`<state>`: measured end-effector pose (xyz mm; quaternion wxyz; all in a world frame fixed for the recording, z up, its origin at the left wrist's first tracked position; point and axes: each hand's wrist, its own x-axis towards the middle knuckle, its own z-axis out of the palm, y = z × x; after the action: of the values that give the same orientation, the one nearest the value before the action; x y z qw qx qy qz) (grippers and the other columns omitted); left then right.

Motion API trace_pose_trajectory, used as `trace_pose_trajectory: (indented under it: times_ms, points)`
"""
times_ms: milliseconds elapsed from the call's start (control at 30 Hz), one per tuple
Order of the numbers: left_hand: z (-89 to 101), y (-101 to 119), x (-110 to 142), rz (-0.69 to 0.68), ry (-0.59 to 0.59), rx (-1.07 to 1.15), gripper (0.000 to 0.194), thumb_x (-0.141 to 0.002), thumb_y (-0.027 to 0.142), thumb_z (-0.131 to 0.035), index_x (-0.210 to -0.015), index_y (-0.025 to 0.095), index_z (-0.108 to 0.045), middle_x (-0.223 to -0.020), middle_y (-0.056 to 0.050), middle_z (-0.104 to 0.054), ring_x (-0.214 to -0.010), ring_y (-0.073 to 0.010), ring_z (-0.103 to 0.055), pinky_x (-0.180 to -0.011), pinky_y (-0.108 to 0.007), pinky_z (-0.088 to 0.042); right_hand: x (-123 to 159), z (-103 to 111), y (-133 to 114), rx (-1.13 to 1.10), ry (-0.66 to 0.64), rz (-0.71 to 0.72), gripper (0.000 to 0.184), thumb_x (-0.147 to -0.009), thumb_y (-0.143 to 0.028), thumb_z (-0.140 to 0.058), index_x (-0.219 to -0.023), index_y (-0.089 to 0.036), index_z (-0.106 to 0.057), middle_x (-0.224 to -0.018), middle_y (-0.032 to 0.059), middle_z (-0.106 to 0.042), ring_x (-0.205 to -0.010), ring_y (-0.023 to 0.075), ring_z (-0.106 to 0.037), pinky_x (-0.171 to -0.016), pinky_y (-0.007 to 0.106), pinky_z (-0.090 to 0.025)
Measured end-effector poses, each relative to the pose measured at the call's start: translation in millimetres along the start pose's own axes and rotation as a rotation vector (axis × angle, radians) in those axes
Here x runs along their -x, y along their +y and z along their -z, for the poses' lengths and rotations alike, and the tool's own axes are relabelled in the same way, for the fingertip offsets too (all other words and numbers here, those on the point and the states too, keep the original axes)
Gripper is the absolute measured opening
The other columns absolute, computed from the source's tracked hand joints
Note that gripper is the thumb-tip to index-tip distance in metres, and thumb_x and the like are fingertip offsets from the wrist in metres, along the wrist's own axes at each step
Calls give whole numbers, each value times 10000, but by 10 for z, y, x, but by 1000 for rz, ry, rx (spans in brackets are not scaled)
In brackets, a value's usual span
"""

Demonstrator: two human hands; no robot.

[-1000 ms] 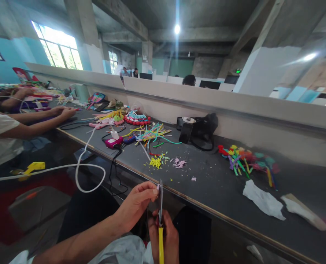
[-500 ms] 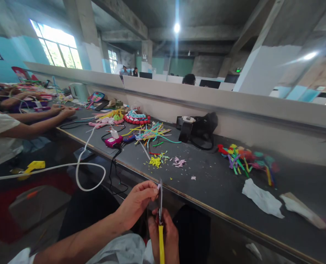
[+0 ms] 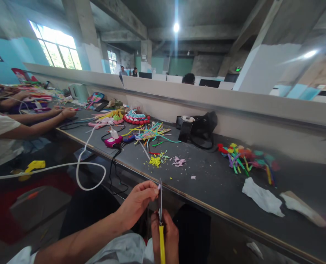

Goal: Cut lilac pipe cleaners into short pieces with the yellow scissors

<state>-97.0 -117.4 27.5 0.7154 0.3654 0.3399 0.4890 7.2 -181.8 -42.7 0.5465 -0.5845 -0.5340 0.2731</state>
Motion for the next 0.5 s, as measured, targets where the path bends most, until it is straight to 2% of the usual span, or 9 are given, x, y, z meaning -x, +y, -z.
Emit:
trace_pose_trajectory:
  times_ms: [200, 500]
  points:
    - [22, -26, -8, -1, 16, -14, 90, -678, 186, -682, -635, 146, -614, -579, 30, -512, -585, -91, -443, -631, -234, -343, -3, -22, -64, -20, -10, -36, 383, -849, -543, -533, -764, -185, -636, -630, -8, -606, -571, 135, -570, -565, 196, -446]
    - [40, -41, -23, -21, 43, -77, 128, -668, 215, -689, -607, 149, -598, -603, 10, -528, -605, -105, -455, -641, -244, -353, -4, -23, -31, -20, 22, -2, 425, -849, -567, -520, -695, -181, -611, -530, -28, -523, -468, 100, -472, -438, 182, -382]
